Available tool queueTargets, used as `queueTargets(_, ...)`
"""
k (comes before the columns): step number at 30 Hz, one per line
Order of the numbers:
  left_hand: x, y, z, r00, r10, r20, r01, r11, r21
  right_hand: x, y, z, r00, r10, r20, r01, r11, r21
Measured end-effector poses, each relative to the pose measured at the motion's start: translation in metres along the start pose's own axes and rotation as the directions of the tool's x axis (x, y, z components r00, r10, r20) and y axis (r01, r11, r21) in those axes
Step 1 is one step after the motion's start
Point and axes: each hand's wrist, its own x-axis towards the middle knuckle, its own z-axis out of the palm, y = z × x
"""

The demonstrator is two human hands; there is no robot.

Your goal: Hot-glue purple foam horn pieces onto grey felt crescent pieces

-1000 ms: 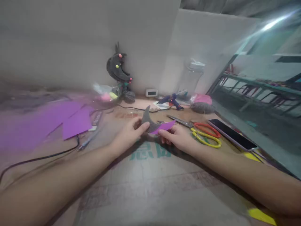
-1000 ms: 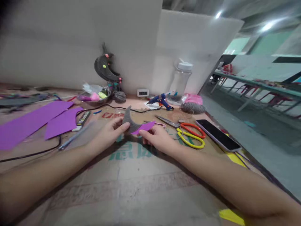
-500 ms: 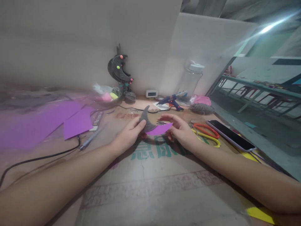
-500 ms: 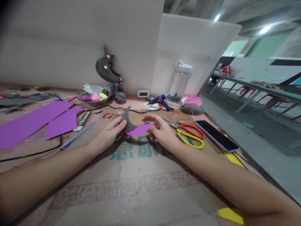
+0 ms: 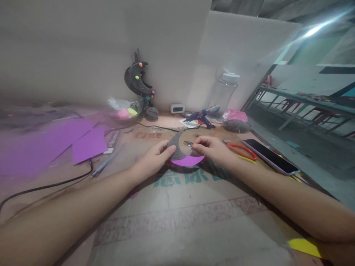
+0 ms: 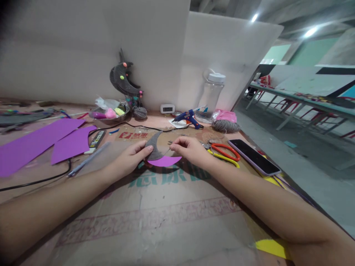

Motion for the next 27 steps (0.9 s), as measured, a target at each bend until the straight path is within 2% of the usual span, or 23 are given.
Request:
queueTargets(3, 0.0, -0.001, 0.0, 0.999, -0.01, -0.034, 0.012, 0.997, 0.075, 0.001, -0.013, -0.013, 0.999, -0.028, 0.018, 0.031, 0.975, -0.221)
queueTargets(5, -0.001, -0.001, 0.001, 0.998, -0.024, -0.058, 0.03, 0.994, 0.102, -0.003, -0.028, -0.02, 0.995, -0.091, 0.033, 0.096, 0.914, -0.395)
queueTargets(7, -0.001, -0.001, 0.002, 0.997, -0.047, -0.058, 0.05, 0.998, 0.049, -0.011, -0.042, -0.023, 0.987, -0.134, 0.087, 0.16, 0.841, -0.517)
queueTargets(10, -0.001, -0.001, 0.003, 0.996, -0.071, -0.045, 0.067, 0.994, -0.086, -0.023, -0.057, -0.024, 0.961, -0.138, 0.24, 0.257, 0.768, -0.587)
queueTargets(13, 0.001, -0.001, 0.004, 0.995, -0.075, -0.07, 0.065, 0.989, -0.131, -0.031, -0.061, -0.023, 0.895, -0.051, 0.444, 0.326, 0.755, -0.569)
queueTargets(15, 0.001, -0.002, 0.004, 0.994, -0.065, -0.091, 0.052, 0.989, -0.138, -0.029, -0.059, -0.026, 0.875, -0.001, 0.485, 0.321, 0.751, -0.577)
queueTargets(17, 0.002, -0.002, 0.004, 0.994, -0.044, -0.104, 0.03, 0.991, -0.132, -0.021, -0.052, -0.034, 0.92, -0.008, 0.391, 0.275, 0.724, -0.633)
queueTargets(20, 0.002, -0.001, 0.005, 0.993, -0.03, -0.114, 0.016, 0.993, -0.116, -0.002, -0.033, -0.053, 0.987, -0.054, 0.152, 0.149, 0.666, -0.731)
queueTargets(23, 0.002, 0.0, 0.005, 0.992, -0.019, -0.127, -0.002, 0.987, -0.16, 0.016, -0.007, -0.075, 0.999, -0.026, -0.03, -0.005, 0.662, -0.75)
queueTargets(27, 0.0, 0.002, 0.004, 0.992, 0.016, -0.124, -0.03, 0.993, -0.11, 0.03, 0.021, -0.093, 0.978, 0.014, -0.21, -0.162, 0.689, -0.706)
